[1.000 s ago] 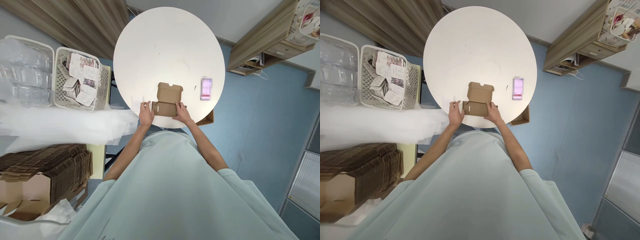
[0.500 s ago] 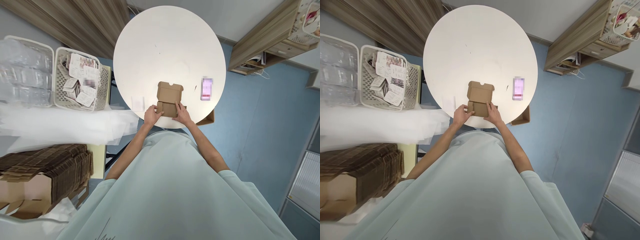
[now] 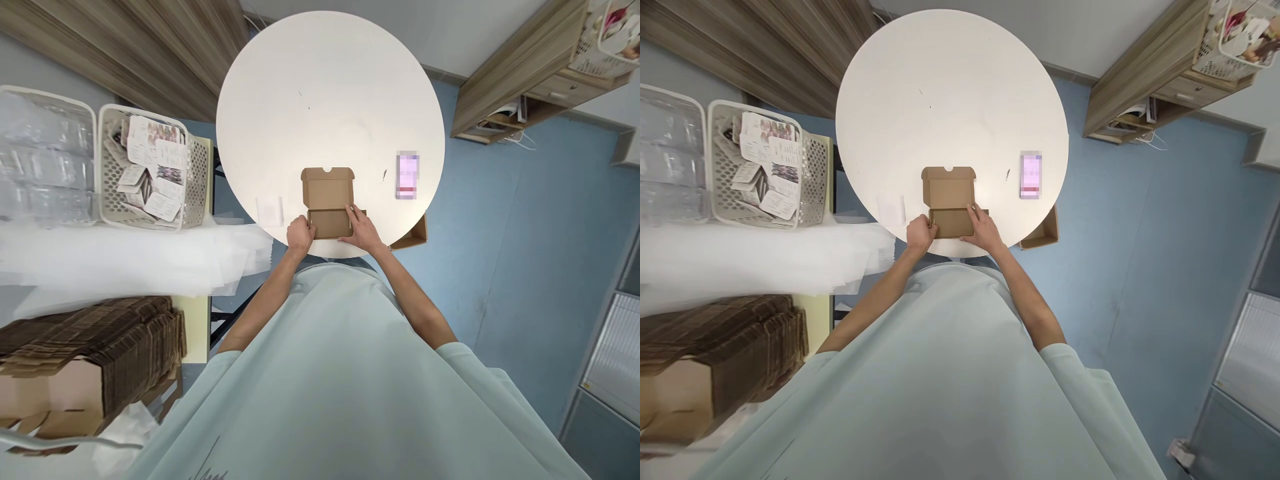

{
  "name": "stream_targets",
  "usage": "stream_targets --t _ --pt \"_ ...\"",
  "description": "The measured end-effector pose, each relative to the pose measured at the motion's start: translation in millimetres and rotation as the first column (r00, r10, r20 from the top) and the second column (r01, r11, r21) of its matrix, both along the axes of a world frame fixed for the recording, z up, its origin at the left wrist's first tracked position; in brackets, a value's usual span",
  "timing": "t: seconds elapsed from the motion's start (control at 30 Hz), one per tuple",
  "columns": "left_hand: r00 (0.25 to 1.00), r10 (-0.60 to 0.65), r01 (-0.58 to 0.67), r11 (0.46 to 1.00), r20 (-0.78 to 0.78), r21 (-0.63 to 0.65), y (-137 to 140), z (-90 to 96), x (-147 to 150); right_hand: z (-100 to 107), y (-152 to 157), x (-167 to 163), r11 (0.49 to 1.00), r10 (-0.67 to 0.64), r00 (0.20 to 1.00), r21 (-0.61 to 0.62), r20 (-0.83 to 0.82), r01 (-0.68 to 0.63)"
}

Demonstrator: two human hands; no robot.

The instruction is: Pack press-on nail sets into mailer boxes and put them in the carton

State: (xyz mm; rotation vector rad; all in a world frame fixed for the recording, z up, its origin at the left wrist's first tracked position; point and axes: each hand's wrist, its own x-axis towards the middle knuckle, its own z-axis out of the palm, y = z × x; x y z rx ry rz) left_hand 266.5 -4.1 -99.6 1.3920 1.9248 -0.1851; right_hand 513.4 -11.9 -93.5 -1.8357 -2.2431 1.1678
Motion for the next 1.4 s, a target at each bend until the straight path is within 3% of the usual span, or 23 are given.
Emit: stream_targets --t 0.1,0.17,0.23,0.3,0.47,0.6,0.7,0.93,1.13,1.23,1.3,1.4 --pt "1.000 -0.025 0.025 1.000 -0.008 -0.001 1 1.9 3 8 -7 11 0.965 -0.252 0.967 0.091 0.046 0.247" --pt "0.999 -0.031 0.031 1.000 -0.010 -0.004 2 2.5 4 12 -9 18 0.917 -0.398 0.910 0.014 0.115 0.399" --pt "1.000 -0.028 0.028 1.000 -0.011 -0.004 2 2.7 4 15 -10 23 0.877 -0.441 0.880 -0.122 0.175 0.464" --pt "1.000 -0.027 0.027 1.000 -0.013 0.001 2 2.8 5 20 -10 21 0.867 -0.436 0.883 -0.180 0.176 0.464" --pt "0.999 -0.038 0.038 0.999 -0.026 0.010 1 1.7 10 30 -8 -2 0.910 -0.377 0.924 -0.159 0.060 0.382" --pt "0.999 -0.040 0.041 0.999 -0.037 0.014 -1 0.1 11 26 -2 -14 0.919 -0.357 0.934 -0.169 0.027 0.356" --pt "0.998 -0.049 0.050 0.998 -0.038 0.025 -3 0.1 10 18 4 -14 0.910 -0.369 0.927 -0.174 0.074 0.376" --pt "0.998 -0.060 0.060 0.998 -0.029 -0.003 -2 6.6 11 10 12 -23 0.951 -0.190 0.922 -0.170 0.337 0.258" --pt "1.000 -0.019 0.019 1.000 -0.013 -0.001 -7 8.4 12 11 16 -31 0.953 -0.168 0.915 -0.175 0.367 0.246" --pt "0.998 0.031 -0.033 0.999 0.047 0.041 -6 9.0 -5 13 15 -25 0.948 -0.211 0.912 -0.155 0.352 0.279" --pt "0.991 0.119 -0.126 0.982 0.058 0.138 -1 8.6 -28 18 12 -19 0.948 -0.236 0.912 -0.129 0.335 0.292" --pt "0.955 0.295 -0.277 0.907 -0.010 0.318 14 4.0 -71 29 6 -10 0.947 -0.267 0.914 -0.093 0.306 0.307"
